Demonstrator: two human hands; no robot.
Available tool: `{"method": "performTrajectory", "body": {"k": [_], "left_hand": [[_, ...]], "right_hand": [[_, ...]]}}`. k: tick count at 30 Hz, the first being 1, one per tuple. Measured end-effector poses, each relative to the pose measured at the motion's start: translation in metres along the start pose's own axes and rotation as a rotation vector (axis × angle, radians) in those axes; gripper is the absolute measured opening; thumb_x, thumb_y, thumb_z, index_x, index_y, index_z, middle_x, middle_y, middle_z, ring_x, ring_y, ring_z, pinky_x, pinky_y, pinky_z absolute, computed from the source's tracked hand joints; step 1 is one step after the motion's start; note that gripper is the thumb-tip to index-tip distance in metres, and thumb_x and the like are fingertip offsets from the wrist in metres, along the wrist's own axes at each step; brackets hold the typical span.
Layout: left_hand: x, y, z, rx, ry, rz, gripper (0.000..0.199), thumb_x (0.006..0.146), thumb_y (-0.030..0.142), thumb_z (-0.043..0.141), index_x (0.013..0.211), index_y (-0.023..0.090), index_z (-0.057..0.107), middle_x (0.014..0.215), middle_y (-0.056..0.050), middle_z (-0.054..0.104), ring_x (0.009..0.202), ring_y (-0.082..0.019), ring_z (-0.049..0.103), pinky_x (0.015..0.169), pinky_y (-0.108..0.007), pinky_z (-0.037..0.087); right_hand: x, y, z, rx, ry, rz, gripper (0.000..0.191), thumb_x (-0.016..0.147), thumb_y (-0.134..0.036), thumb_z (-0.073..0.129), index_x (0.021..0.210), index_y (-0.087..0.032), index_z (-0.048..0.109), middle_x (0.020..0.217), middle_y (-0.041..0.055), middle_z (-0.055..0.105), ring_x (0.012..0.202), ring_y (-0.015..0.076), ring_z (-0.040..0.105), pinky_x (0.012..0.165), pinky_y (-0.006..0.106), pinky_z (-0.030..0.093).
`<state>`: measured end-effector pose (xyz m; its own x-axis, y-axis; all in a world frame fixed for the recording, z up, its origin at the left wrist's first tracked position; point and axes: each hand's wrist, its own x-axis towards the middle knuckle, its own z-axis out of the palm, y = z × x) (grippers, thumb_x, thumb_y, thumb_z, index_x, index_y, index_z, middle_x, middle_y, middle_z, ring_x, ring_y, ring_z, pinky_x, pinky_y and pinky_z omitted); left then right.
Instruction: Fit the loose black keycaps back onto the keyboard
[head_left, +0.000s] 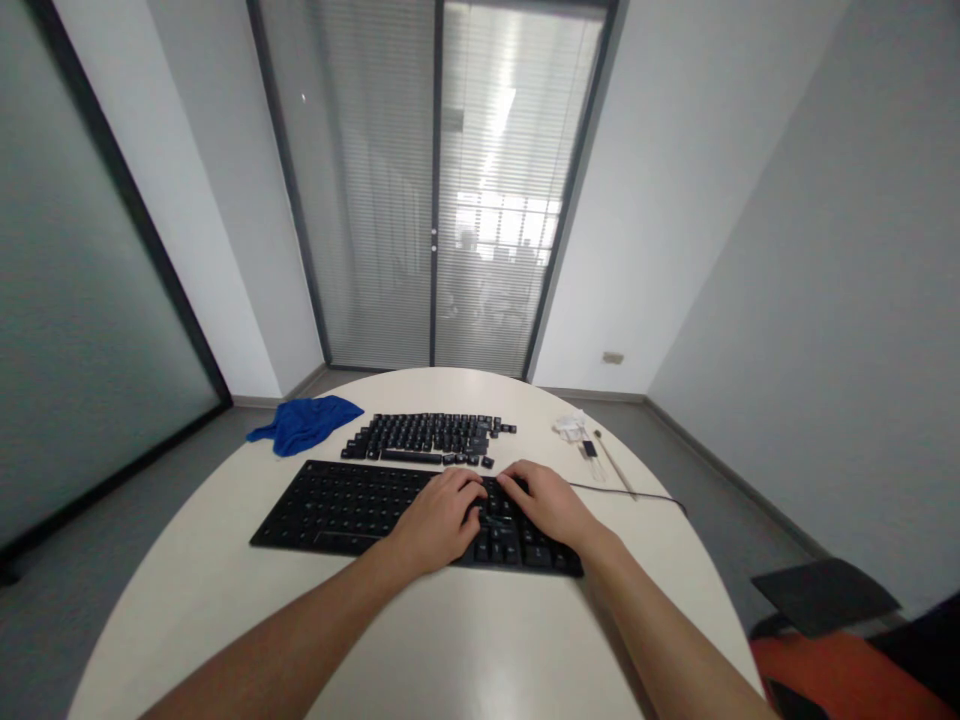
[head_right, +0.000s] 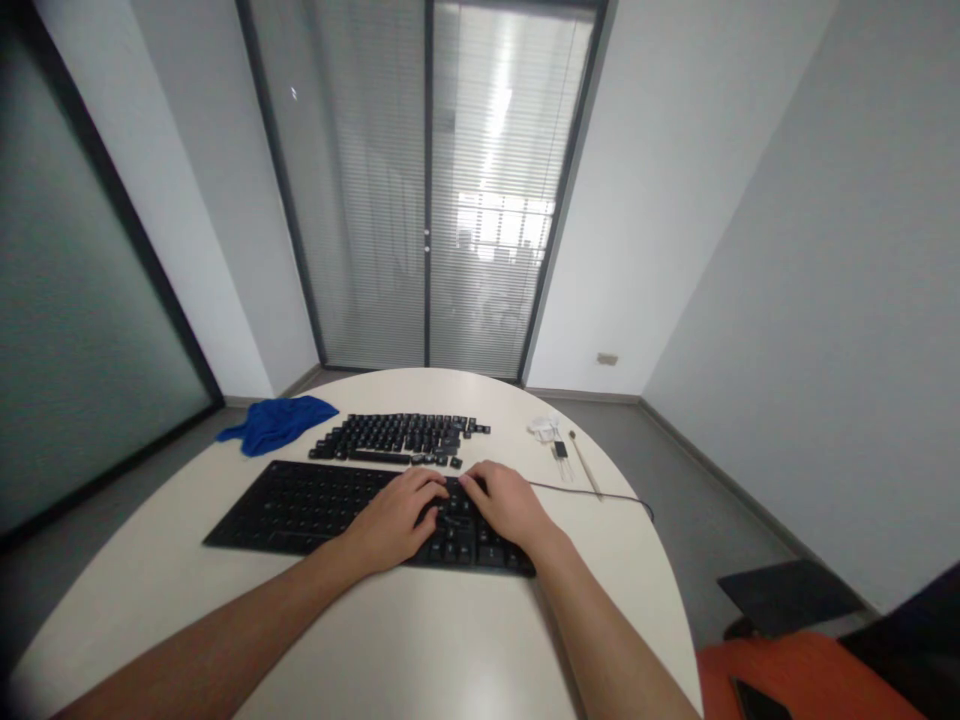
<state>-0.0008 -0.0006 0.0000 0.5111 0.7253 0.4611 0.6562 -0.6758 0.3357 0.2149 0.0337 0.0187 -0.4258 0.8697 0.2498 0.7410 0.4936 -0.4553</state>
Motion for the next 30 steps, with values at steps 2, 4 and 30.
{"method": "performTrajectory", "body": {"k": [2, 4, 30], "left_hand": [[0.000, 0.000, 0.002, -0.005, 0.004, 0.011, 0.026, 0.086, 0.009, 0.054, 0.108, 0.020, 0.062, 0.116, -0.008, 0.062, 0.115, -0.025, 0.055, 0.103, -0.044, 0.046], [0.000, 0.001, 0.003, -0.009, 0.007, 0.015, 0.026, 0.086, 0.009, 0.054, 0.108, 0.021, 0.062, 0.115, -0.008, 0.062, 0.115, -0.025, 0.055, 0.103, -0.044, 0.046], [0.002, -0.002, 0.006, 0.022, 0.065, -0.095, 0.019, 0.085, 0.013, 0.059, 0.103, 0.020, 0.061, 0.109, -0.007, 0.060, 0.107, -0.026, 0.055, 0.098, -0.043, 0.047]], "right_hand": [[0.002, 0.001, 0.003, -0.040, 0.019, 0.020, 0.028, 0.099, -0.038, 0.049, 0.092, -0.020, 0.069, 0.092, 0.0064, 0.073, 0.088, 0.0212, 0.066, 0.080, 0.032, 0.047], [0.003, 0.001, 0.006, -0.070, 0.033, 0.025, 0.025, 0.098, -0.036, 0.051, 0.091, -0.020, 0.069, 0.091, 0.0059, 0.072, 0.088, 0.0209, 0.066, 0.079, 0.031, 0.047], [0.037, 0.010, 0.001, -0.316, -0.013, 0.258, 0.023, 0.095, -0.031, 0.050, 0.107, -0.024, 0.068, 0.098, 0.0050, 0.076, 0.093, 0.0214, 0.069, 0.076, 0.029, 0.046]]}}
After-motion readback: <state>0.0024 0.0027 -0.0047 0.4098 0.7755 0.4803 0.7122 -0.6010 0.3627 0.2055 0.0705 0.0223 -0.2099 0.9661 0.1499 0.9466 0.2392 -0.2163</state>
